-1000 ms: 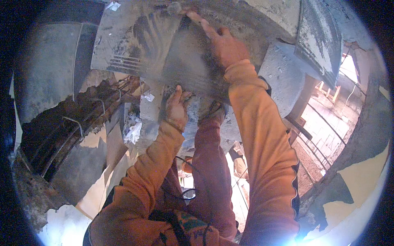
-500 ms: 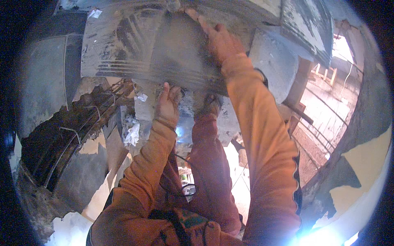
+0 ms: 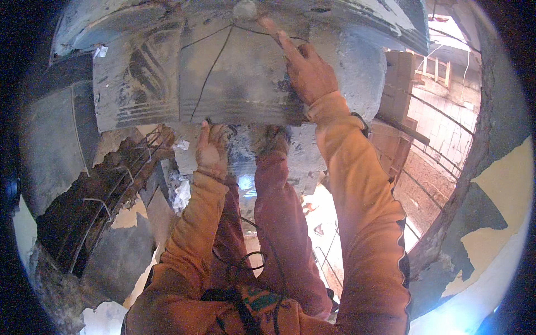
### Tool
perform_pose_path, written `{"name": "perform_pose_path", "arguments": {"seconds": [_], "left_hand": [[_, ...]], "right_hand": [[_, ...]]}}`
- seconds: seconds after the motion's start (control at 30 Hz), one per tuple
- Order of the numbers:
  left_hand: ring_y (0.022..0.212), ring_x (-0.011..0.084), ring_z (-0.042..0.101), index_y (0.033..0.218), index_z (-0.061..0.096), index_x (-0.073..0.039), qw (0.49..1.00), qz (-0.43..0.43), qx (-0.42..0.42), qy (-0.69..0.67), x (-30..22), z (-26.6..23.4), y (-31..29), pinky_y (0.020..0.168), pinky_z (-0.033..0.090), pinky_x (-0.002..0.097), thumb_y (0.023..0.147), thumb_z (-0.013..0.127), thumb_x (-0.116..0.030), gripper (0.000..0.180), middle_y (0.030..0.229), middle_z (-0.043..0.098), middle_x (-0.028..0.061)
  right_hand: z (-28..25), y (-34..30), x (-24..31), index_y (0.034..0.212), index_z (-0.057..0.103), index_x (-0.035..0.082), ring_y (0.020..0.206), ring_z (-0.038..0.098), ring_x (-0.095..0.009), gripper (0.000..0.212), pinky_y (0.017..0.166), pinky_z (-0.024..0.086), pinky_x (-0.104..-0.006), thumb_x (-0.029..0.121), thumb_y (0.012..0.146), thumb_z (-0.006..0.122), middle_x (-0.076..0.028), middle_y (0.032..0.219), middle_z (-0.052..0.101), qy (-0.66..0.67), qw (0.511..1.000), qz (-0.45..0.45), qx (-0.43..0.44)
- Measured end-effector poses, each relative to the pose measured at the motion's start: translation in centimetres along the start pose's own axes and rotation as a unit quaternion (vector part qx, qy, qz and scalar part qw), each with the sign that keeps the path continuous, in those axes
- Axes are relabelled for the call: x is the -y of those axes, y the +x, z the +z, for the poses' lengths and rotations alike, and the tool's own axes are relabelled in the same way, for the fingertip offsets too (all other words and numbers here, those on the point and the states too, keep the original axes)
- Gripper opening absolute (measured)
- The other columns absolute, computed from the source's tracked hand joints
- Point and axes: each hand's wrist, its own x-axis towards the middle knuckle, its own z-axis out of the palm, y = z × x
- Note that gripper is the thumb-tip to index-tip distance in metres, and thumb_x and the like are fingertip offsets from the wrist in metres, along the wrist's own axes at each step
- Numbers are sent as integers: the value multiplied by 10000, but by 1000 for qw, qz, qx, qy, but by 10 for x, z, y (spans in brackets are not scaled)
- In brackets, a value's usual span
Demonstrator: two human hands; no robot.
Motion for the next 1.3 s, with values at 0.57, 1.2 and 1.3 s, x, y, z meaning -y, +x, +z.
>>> {"name": "perform_pose_path", "arguments": {"seconds": [0.57,1.2,1.3], "left_hand": [[1087,257,545,1159,513,-31,997,0,54,-53,7,21,-11,910,485,417,834,705,-201,414,1210,542,105],[1267,297,407,1340,386,-24,966,71,234,78,-135,185,-143,1093,300,454,921,552,-204,486,1366,436,118],[1258,311,414,1336,387,-24,949,46,308,39,-110,275,-108,1087,320,465,946,491,-139,420,1354,444,123]], "right_hand": [[32,-116,-86,1374,394,35,650,570,-119,517,559,469,-259,302,951,524,-58,833,591,481,815,316,-67],[42,-132,-104,1375,376,10,1152,498,-394,558,994,381,-392,217,883,541,-277,1203,528,268,900,338,-58],[26,-129,-74,1348,399,-6,1077,508,-420,534,960,399,-425,170,864,544,-267,1146,534,222,890,386,-98]]}}
